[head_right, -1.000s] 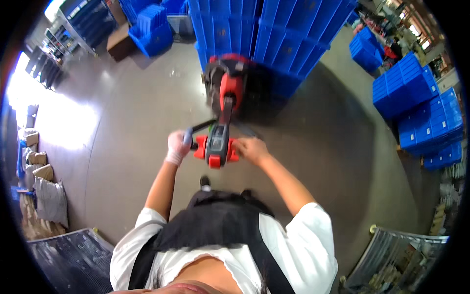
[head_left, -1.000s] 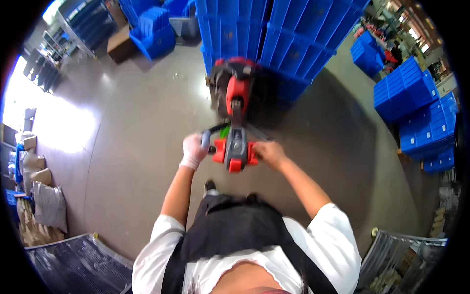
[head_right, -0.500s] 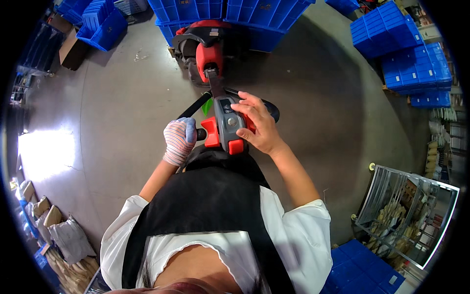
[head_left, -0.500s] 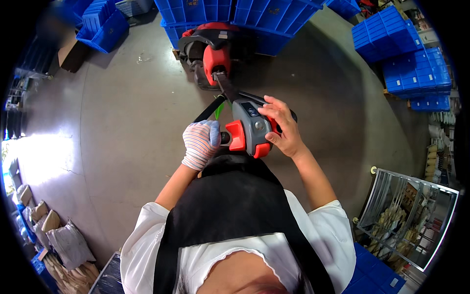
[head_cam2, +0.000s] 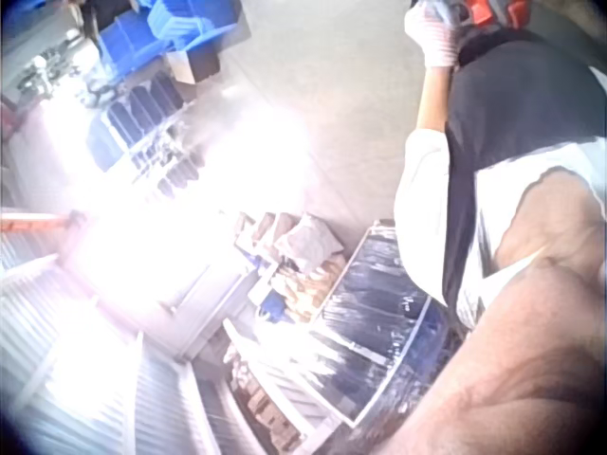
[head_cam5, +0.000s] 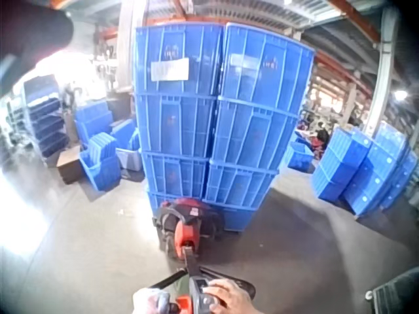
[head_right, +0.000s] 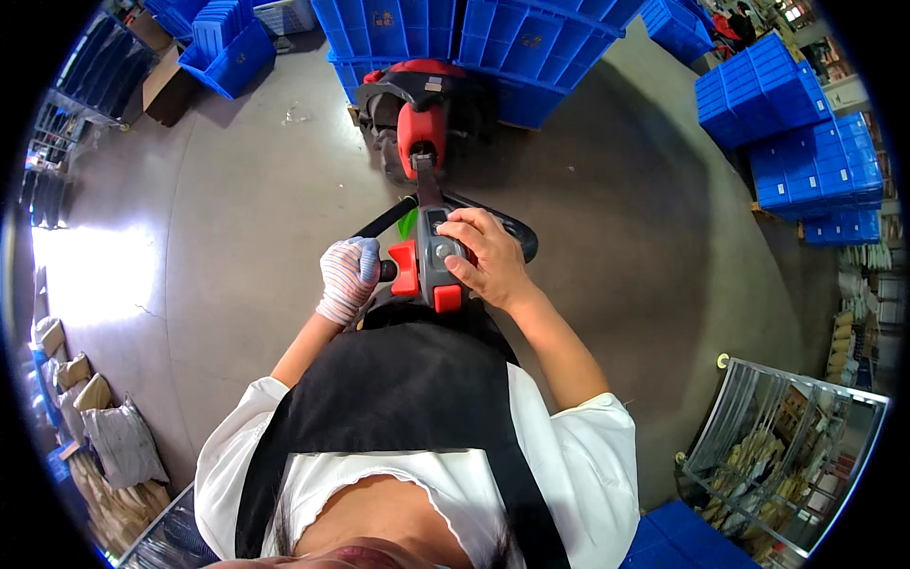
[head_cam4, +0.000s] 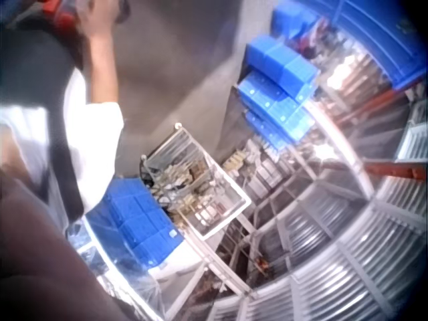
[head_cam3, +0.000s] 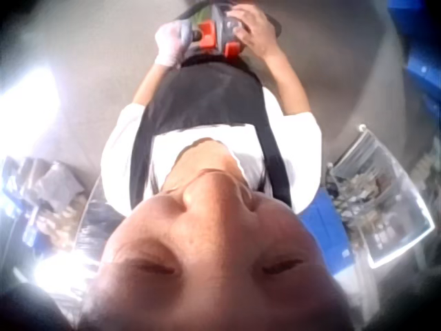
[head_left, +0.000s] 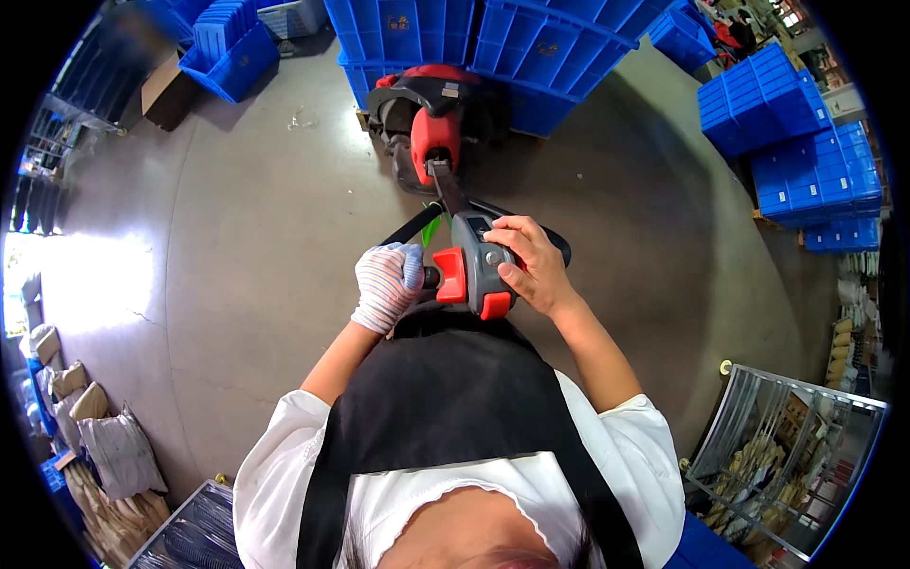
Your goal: The person writes on a paper, applies a label to a stack of blue crates, and then uses a red electric pallet jack to move the stack through a warehouse. They navigate around other items and position the pallet jack under the crates to transport them.
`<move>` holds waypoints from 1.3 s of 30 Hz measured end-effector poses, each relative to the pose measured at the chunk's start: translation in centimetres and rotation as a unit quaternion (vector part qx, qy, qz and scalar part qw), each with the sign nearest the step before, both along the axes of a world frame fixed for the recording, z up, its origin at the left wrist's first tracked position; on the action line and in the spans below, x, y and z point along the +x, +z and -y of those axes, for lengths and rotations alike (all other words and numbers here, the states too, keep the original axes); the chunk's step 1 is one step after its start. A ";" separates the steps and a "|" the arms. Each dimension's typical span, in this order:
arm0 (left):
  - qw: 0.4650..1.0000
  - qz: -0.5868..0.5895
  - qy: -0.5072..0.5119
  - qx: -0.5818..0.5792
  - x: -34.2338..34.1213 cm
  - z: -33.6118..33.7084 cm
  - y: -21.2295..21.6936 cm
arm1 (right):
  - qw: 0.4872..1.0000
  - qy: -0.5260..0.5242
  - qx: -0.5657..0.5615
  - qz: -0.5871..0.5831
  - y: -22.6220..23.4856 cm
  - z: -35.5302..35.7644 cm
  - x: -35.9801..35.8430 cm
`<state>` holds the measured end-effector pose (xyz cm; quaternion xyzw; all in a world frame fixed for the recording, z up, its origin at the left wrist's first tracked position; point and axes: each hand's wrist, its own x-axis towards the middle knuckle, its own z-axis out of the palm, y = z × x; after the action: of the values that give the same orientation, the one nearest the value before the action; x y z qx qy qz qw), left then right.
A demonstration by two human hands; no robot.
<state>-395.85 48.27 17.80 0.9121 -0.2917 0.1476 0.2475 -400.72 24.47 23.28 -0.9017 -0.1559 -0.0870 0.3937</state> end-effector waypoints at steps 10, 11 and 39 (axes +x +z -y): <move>1.000 -0.016 0.024 -0.004 0.2 0.2 -0.3 | 1.000 0.006 0.005 0.012 -0.2 0.0 0.5; 1.000 -0.017 0.025 -0.005 0.3 0.3 -0.3 | 1.000 0.003 0.008 0.006 -0.1 0.0 0.5; 1.000 -0.007 0.005 0.026 0.1 0.5 -1.7 | 0.999 -0.017 -0.011 0.029 -1.0 0.2 -0.1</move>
<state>-395.79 47.78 16.05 0.9208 -0.2890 0.1351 0.2245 -400.86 24.27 22.31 -0.9057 -0.1533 -0.1179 0.3772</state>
